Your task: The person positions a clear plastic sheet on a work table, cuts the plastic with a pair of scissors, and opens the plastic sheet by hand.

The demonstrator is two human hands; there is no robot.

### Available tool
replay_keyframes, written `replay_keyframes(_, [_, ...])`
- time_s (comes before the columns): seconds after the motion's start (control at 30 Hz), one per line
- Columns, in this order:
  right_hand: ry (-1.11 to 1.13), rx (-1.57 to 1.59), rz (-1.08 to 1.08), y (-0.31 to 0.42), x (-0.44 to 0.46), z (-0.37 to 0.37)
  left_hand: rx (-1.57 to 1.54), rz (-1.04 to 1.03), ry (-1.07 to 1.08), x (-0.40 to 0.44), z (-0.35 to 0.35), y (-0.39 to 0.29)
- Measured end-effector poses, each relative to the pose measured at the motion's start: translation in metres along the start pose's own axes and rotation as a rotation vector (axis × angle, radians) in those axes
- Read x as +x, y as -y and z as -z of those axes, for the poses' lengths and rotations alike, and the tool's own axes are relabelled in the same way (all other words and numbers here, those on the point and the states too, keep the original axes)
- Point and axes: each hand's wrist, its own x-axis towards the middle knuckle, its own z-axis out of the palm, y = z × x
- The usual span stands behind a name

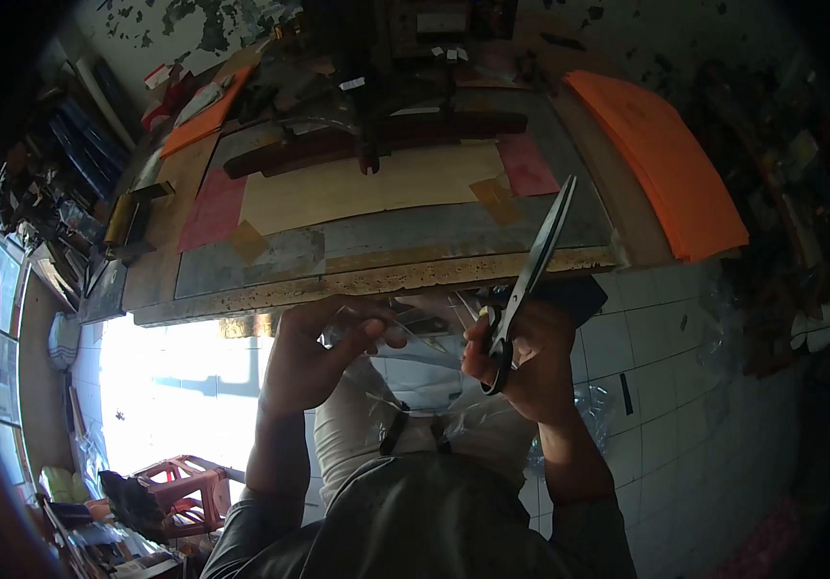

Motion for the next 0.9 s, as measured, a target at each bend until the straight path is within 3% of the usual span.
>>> replay_keyframes(0.2, [0.109, -0.226, -0.009, 0.010, 0.000, 0.009, 0.001, -0.042, -0.065, -0.002, 0.003, 0.003])
replay_keyframes(0.4, [0.051, -0.075, -0.113, 0.020, -0.001, 0.020, -0.104, -0.118, -0.249, -0.005, 0.016, 0.012])
replay_keyframes(0.5, [0.088, -0.205, -0.095, 0.029, 0.002, 0.029, -0.197, -0.137, -0.390, -0.003, 0.023, 0.011])
replay_keyframes(0.9, [0.064, -0.215, -0.025, 0.029, 0.010, 0.038, -0.186, -0.185, -0.626, -0.005, 0.053, 0.019])
